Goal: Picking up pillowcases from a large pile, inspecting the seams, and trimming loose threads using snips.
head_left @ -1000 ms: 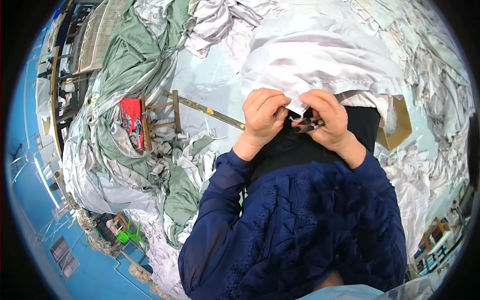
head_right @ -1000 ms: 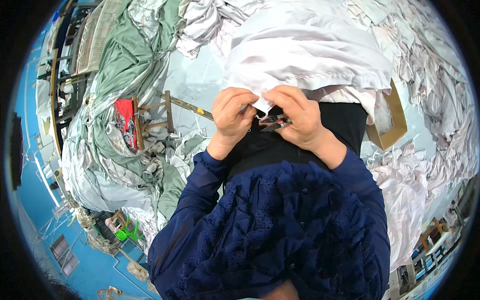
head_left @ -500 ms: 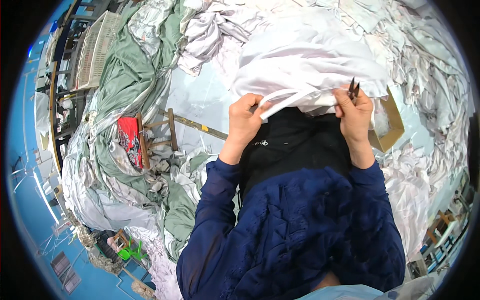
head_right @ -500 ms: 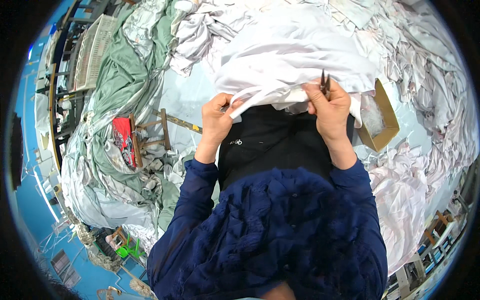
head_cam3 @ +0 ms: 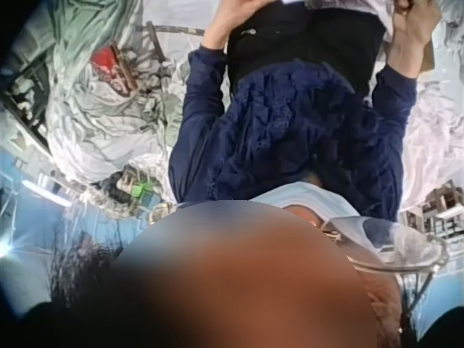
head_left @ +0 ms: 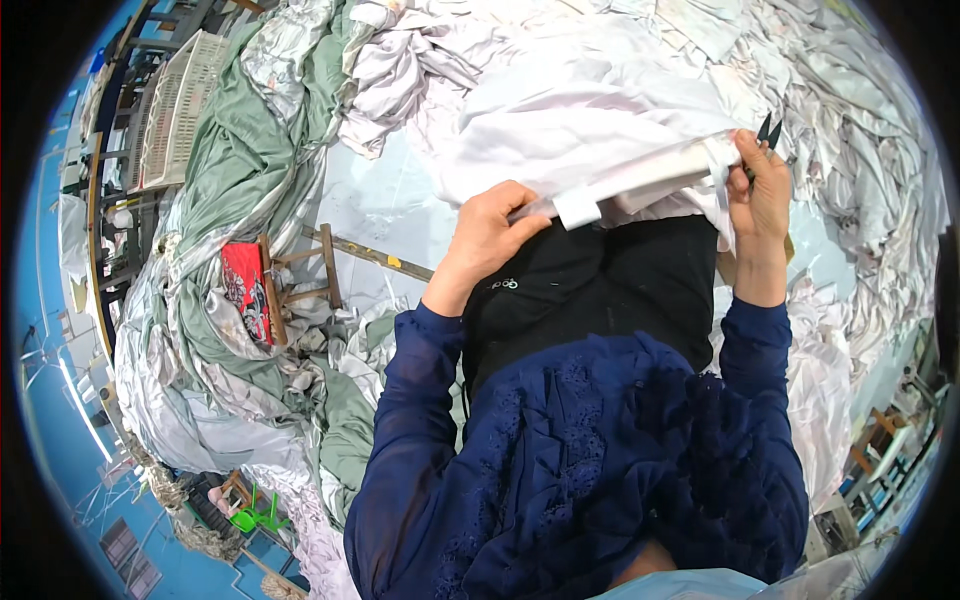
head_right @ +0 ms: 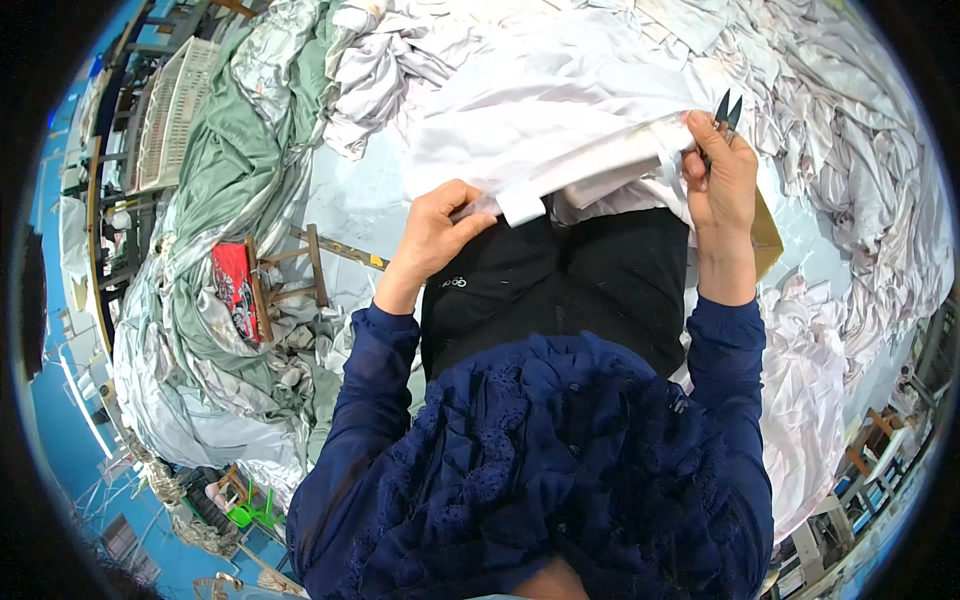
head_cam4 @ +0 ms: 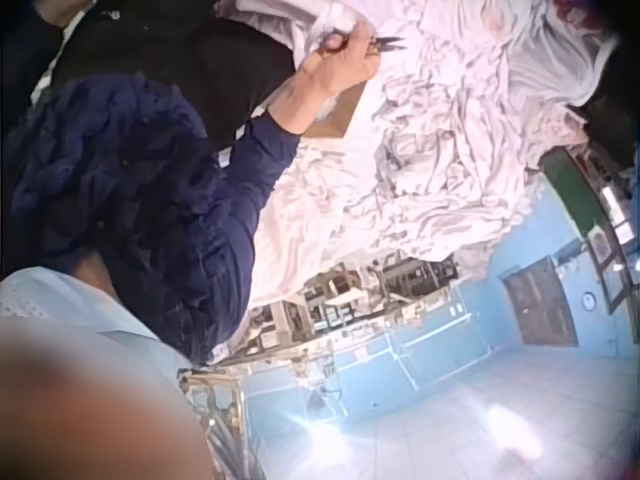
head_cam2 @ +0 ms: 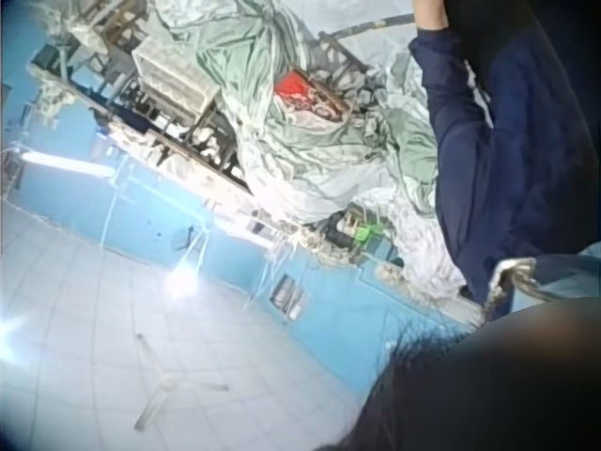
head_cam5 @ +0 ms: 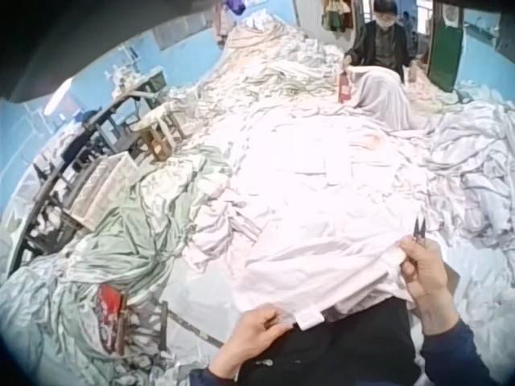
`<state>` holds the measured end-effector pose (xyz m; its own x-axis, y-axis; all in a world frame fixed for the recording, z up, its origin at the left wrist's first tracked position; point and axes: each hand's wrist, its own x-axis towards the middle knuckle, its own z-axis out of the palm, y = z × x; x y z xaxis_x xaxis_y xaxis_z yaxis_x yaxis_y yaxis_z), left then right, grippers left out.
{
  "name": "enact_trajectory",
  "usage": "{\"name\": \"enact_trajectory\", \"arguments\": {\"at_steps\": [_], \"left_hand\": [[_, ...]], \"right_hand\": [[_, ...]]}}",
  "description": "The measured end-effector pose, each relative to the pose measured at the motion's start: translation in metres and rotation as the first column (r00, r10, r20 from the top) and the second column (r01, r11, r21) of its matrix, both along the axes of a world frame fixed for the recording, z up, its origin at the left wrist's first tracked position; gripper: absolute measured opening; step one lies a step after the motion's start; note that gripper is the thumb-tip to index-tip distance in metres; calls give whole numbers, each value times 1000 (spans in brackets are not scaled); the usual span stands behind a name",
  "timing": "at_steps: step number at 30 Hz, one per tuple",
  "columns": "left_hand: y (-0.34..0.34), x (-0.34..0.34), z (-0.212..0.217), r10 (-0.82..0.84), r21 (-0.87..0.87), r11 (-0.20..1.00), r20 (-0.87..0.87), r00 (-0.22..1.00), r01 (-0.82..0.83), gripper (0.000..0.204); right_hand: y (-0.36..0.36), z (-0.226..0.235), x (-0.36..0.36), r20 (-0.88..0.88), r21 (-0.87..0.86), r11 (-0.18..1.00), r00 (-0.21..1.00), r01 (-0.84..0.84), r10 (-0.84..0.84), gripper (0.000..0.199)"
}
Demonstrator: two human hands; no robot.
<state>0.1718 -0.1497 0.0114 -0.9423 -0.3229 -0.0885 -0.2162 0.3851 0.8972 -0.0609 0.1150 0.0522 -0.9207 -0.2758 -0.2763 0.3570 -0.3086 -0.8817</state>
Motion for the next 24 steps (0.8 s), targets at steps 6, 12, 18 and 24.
{"name": "enact_trajectory", "arguments": {"at_steps": [6,12,18,24], "left_hand": [[-14,9,-10,180,3,984,-25,983,-180,14],[0,-12,-4,127,-380,892,-309,942,-245,13],[12,-56,1,37,-358,920,-328,944,-160,13],[0,-56,-1,124,-464,863,-188,974,-200,7]], "right_hand": [[13,9,-20,-72,9,999,996,51,-50,10],[22,9,-24,-98,-1,999,995,33,-33,15],[24,0,-29,-75,-14,999,996,42,-43,14],[24,5,-31,-109,-31,997,992,64,-67,11]]}}
